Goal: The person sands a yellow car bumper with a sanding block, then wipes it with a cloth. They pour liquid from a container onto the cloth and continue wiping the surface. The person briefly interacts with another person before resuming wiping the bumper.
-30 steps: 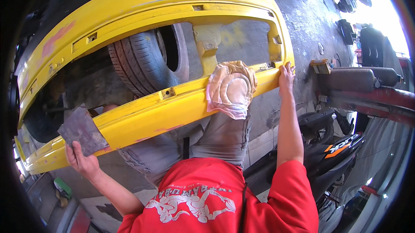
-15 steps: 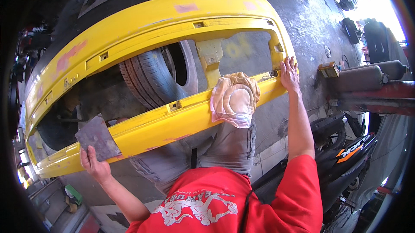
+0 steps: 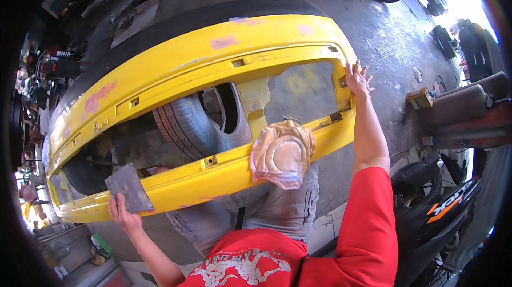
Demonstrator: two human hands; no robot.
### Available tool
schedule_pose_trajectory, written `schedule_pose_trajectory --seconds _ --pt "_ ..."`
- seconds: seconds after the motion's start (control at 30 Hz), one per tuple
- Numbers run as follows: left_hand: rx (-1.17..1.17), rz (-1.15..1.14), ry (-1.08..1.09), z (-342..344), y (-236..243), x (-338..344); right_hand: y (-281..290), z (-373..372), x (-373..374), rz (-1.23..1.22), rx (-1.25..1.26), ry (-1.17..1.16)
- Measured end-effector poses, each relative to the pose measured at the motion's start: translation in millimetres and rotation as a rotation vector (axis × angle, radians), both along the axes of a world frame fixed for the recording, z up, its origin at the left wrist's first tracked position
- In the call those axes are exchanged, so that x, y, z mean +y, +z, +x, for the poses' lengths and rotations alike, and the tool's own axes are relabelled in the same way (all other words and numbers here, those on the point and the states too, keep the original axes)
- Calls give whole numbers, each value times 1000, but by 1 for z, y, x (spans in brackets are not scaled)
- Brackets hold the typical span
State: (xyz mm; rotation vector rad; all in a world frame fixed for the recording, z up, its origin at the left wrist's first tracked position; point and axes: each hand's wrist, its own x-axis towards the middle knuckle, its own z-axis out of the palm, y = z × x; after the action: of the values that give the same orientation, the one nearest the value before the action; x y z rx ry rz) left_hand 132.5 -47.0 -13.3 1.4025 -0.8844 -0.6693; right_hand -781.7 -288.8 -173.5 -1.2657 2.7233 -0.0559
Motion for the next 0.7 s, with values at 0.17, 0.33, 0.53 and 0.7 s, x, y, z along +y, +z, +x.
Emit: schedule_pose_trajectory --seconds 0.17,0.33,0.53,0.7 --pt "15 18 112 -5 3 -2 20 1 -44 139 5 99" --pt "-23 59 128 -7 8 -7 48 0 -20 -73 -354 192" --pt "-7 83 190 -4 5 -8 65 6 39 -251 -621 185" --pt "25 66 209 -1 1 -5 60 14 25 -262 -554 84"
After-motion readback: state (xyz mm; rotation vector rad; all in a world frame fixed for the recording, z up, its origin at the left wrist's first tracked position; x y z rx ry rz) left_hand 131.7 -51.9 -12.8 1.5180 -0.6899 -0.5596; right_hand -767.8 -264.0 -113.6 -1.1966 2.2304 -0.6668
